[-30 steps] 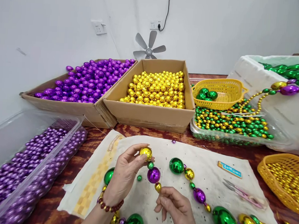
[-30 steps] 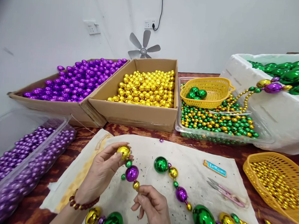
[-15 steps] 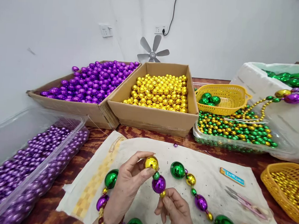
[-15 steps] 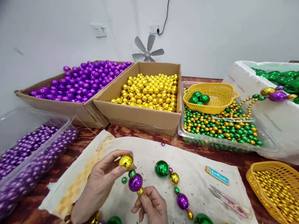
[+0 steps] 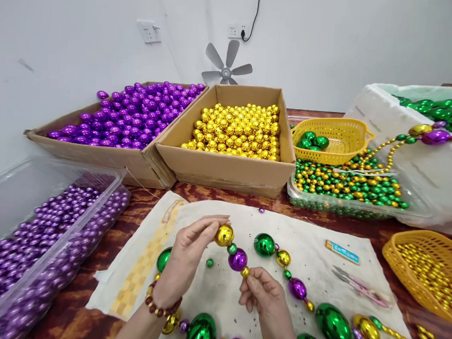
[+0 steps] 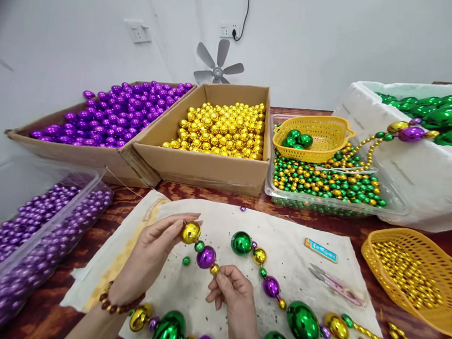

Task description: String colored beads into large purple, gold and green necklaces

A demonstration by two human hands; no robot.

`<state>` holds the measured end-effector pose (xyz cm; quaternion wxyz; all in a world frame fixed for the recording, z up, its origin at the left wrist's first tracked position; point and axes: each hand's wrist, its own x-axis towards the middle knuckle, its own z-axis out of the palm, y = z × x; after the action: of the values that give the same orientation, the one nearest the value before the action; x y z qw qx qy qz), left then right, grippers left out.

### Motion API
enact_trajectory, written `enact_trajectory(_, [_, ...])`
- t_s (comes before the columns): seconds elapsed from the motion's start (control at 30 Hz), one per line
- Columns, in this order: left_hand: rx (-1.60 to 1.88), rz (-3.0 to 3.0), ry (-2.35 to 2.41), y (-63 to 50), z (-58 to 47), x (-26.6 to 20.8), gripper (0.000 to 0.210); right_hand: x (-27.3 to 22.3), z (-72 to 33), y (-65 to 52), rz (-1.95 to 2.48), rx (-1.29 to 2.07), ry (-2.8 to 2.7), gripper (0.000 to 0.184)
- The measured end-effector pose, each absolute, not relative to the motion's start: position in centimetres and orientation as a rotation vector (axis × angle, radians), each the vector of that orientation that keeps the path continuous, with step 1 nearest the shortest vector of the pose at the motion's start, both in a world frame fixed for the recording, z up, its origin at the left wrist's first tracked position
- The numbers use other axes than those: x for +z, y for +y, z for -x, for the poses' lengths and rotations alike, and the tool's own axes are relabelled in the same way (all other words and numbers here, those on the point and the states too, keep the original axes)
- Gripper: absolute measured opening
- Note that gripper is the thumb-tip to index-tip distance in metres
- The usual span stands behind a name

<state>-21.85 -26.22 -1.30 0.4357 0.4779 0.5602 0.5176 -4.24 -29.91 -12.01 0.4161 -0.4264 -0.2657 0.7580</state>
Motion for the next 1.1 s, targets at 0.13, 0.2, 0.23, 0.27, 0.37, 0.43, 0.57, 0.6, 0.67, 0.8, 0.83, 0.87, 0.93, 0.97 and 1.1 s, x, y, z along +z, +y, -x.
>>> enact_trajectory(0.13, [1.251,-1.346,1.465,-25.3,23.0,-2.4,0.014,-12.9,4.4,-29.3,1.165,1.869,-0.620,0.038])
enact_trajectory(0.2, [1.192,-1.413,1.546,-25.1,23.4,-3.2,0.014,-13.6,4.5,-29.0,1.209,1.845,-0.625,0.042])
enact_trajectory(0.23, [1.166,-1.455,1.594,-25.2,23.5,-3.6,0.014,-13.9,4.6,-28.8,1.231,1.833,-0.634,0.043])
enact_trajectory(0.27, [1.139,-1.503,1.644,-25.3,23.6,-3.9,0.015,-14.2,4.6,-28.7,1.254,1.818,-0.650,0.043])
enact_trajectory(0.37, [1.036,-1.620,1.769,-25.8,23.6,-4.4,0.017,-14.4,4.7,-28.7,1.336,1.746,-0.771,0.038])
enact_trajectory(0.43, [0.983,-1.665,1.818,-26.3,23.5,-4.4,0.017,-14.2,4.4,-28.9,1.399,1.671,-0.925,0.034])
enact_trajectory(0.57, [0.997,-1.783,1.880,-26.8,23.4,-3.7,0.013,-12.8,3.5,-29.4,1.533,1.435,-1.331,0.035])
enact_trajectory(0.6, [1.019,-1.821,1.878,-26.9,23.4,-3.5,0.012,-12.2,3.3,-29.5,1.538,1.344,-1.438,0.033])
enact_trajectory(0.67, [1.059,-1.901,1.851,-27.1,23.3,-2.9,0.010,-10.5,3.2,-29.4,1.496,1.158,-1.612,0.030])
enact_trajectory(0.8, [1.087,-2.048,1.787,-27.3,22.9,-1.6,0.009,-6.8,4.5,-27.9,1.275,1.019,-1.761,0.027])
enact_trajectory(0.83, [1.086,-2.083,1.769,-27.3,22.9,-1.3,0.009,-6.1,5.1,-27.3,1.210,1.010,-1.795,0.027])
enact_trajectory(0.87, [1.083,-2.115,1.750,-27.3,22.8,-1.0,0.009,-5.5,5.7,-26.7,1.150,0.996,-1.840,0.026])
enact_trajectory(0.93, [1.066,-2.165,1.715,-27.2,22.8,-0.4,0.009,-5.1,6.8,-25.5,1.075,0.944,-1.965,0.025])
enact_trajectory(0.97, [1.047,-2.178,1.707,-27.2,22.9,-0.1,0.009,-5.1,7.2,-25.0,1.067,0.911,-2.040,0.024])
enact_trajectory(1.1, [0.951,-2.163,1.719,-26.9,23.3,0.5,0.010,-5.9,8.1,-23.6,1.142,0.789,-2.266,0.019])
